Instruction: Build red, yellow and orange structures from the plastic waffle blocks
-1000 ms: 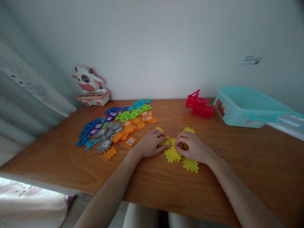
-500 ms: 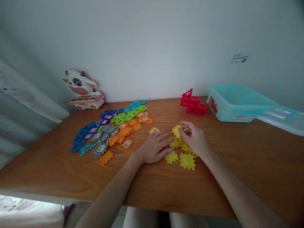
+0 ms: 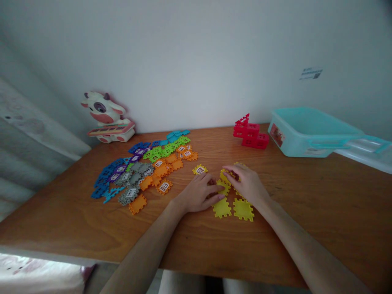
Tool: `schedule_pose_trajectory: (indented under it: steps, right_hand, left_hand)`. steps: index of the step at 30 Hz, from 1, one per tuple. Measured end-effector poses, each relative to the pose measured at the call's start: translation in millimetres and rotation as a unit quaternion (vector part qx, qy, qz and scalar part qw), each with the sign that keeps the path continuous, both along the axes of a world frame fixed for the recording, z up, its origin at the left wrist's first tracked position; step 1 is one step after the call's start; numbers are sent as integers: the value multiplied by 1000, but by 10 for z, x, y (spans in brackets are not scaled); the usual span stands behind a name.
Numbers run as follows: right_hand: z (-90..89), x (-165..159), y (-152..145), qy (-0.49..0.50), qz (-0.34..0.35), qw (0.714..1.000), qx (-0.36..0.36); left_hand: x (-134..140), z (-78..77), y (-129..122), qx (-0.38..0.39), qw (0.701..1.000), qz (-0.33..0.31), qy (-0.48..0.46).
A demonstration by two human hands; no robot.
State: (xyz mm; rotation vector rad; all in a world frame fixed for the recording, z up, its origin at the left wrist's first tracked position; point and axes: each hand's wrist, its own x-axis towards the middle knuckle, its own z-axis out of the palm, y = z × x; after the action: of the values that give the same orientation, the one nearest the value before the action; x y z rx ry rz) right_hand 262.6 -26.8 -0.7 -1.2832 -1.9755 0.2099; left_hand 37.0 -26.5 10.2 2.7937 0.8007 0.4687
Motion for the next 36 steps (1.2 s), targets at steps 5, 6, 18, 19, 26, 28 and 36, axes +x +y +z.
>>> schedule_pose_trajectory:
  steps: [5, 6, 18, 19, 26, 28, 36]
  right_hand:
    - [-18, -62, -23, -10, 9, 1000, -15]
    - [-11, -63, -27, -11, 14, 1000, -15]
    - [49, 28, -17, -45, 27, 995, -81]
    - [55, 28, -21, -49, 31, 995, -83]
    - [50, -1, -22, -132, 20, 988, -80]
    - [39, -7, -12, -126, 26, 988, -80]
    - [17, -53, -19, -113, 18, 990, -86]
  left_hand:
    - [2, -41, 4, -2, 1000, 0, -9]
    - [4, -44, 4, -2, 1000, 0, -10]
    - [4, -29, 18, 19, 1000, -1, 11]
    - [5, -28, 20, 21, 1000, 2, 13]
    - [5, -69, 26, 34, 999, 4, 23]
    - [3, -86, 25, 39, 999, 8, 22]
    - [27, -85, 1, 37, 999, 33, 18]
